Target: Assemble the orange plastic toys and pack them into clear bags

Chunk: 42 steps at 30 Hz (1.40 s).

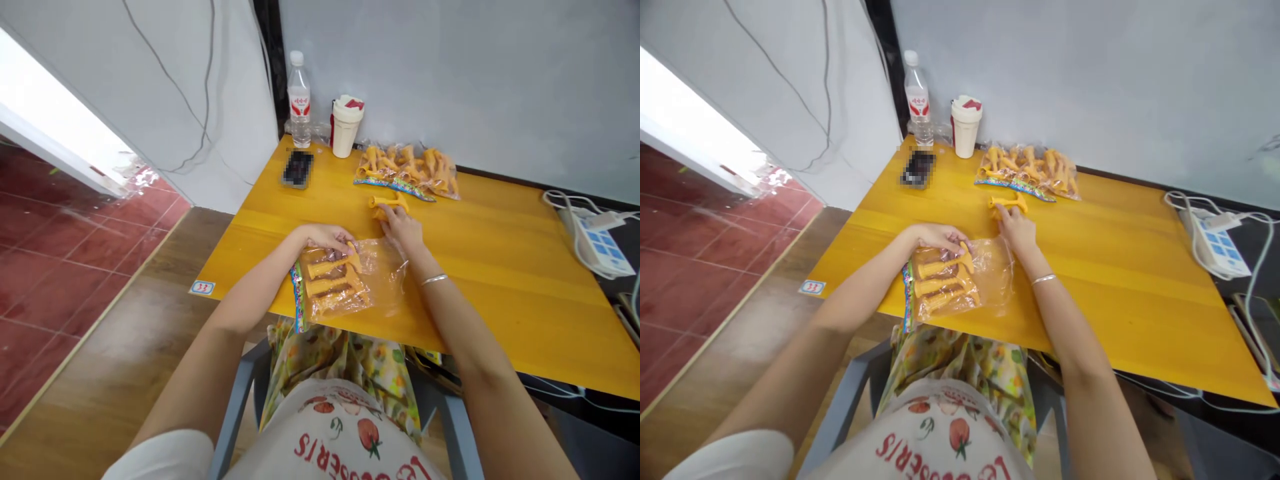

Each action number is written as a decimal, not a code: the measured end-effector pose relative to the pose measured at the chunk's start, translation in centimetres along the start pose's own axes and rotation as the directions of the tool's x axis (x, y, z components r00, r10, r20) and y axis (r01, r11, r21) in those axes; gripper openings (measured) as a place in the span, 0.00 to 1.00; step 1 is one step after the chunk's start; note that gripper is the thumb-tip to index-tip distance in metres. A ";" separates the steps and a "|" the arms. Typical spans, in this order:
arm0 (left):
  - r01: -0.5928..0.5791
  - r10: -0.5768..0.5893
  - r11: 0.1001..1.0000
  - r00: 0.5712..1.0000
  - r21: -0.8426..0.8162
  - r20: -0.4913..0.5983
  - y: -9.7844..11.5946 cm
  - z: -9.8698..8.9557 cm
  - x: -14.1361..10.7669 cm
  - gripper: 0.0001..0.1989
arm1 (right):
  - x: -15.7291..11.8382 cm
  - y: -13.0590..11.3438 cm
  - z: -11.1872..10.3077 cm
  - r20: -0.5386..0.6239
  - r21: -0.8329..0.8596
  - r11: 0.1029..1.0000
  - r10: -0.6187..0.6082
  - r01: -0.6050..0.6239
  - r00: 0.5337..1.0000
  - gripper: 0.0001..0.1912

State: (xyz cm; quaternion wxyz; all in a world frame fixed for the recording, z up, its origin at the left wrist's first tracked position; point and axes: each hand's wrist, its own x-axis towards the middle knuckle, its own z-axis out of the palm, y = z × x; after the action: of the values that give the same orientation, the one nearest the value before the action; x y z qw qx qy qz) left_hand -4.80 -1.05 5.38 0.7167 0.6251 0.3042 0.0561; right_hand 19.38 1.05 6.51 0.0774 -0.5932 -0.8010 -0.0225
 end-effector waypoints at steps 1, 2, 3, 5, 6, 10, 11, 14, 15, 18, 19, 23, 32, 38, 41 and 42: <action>0.003 -0.003 1.000 1.000 -0.010 0.000 0.0 0.0 0.0 0.26 | -0.4 0.3 -0.2 -0.057 0.054 0.999 0.000 0.003 0.998 0.27; 0.006 -0.006 1.000 1.000 -0.021 0.003 -0.1 0.0 0.1 0.24 | -0.9 0.8 -0.5 -0.131 0.144 0.990 0.008 0.011 0.991 0.27; 0.007 -0.007 0.999 1.000 -0.033 0.002 -0.2 -0.1 0.1 0.23 | -1.5 1.5 -0.8 -0.211 0.263 0.965 0.034 0.023 0.977 0.27; 0.004 -0.004 0.999 1.000 -0.047 -0.006 -0.4 -0.1 0.2 0.20 | -3.0 2.9 -1.5 -0.321 0.544 0.838 0.147 0.055 0.936 0.27; 0.002 -0.002 0.999 1.000 -0.051 -0.015 -0.4 -0.1 0.2 0.20 | -3.9 3.6 -1.8 -0.331 0.674 0.736 0.218 0.068 0.918 0.26; 0.021 -0.024 0.998 0.999 -0.056 -0.044 -0.3 0.2 0.1 0.19 | -7.9 4.7 -2.2 -0.113 0.964 0.265 0.401 0.002 0.909 0.21; 0.027 -0.029 0.998 0.999 -0.056 -0.045 -0.2 0.2 0.1 0.20 | -8.8 4.6 -2.0 -0.031 0.986 0.163 0.403 -0.039 0.915 0.21; 0.033 -0.035 0.998 0.999 -0.049 -0.036 0.0 0.2 0.0 0.22 | -11.0 3.5 -1.3 0.166 0.986 -0.072 0.355 -0.150 0.920 0.21; 0.034 -0.036 0.998 0.999 -0.049 -0.039 0.0 0.2 0.0 0.23 | -11.5 3.1 -1.1 0.211 0.976 -0.131 0.337 -0.176 0.918 0.21; 0.048 -0.051 0.997 0.998 -0.060 -0.049 -0.1 0.1 0.0 0.24 | -12.2 1.9 -0.5 0.285 0.946 -0.244 0.301 -0.215 0.910 0.20; 0.050 -0.054 0.997 0.997 -0.066 -0.056 -0.2 0.1 0.1 0.24 | -12.2 1.6 -0.3 0.289 0.942 -0.256 0.286 -0.218 0.913 0.20; 0.037 -0.049 0.995 0.991 -0.095 -0.124 -0.4 0.3 0.4 0.24 | -11.7 0.1 -0.1 0.288 0.944 -0.227 0.216 -0.239 0.933 0.17; -0.005 -0.004 0.997 0.994 -0.078 -0.109 0.1 0.5 0.2 0.26 | -10.7 -3.4 -1.1 0.390 0.905 -0.198 0.026 -0.377 0.921 0.25; -0.021 0.010 0.997 0.989 -0.072 -0.145 0.0 0.9 0.1 0.24 | -10.1 -4.7 -0.9 0.391 0.901 -0.160 -0.111 -0.404 0.914 0.27; 0.021 -0.028 0.997 0.995 -0.076 -0.097 -0.2 0.9 0.2 0.24 | -9.4 -4.9 0.2 0.249 0.968 0.064 -0.155 -0.241 0.956 0.24; 0.020 -0.027 0.996 0.995 -0.081 -0.091 -0.2 0.8 0.2 0.24 | -9.2 -4.9 0.6 0.185 0.971 0.181 -0.156 -0.156 0.970 0.23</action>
State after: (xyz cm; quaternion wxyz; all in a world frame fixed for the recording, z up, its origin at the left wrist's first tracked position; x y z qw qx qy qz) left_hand -4.31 -1.70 5.13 0.7270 0.5889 0.3418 0.0885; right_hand 17.21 -9.00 4.82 0.3407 -0.4034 -0.6316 0.5677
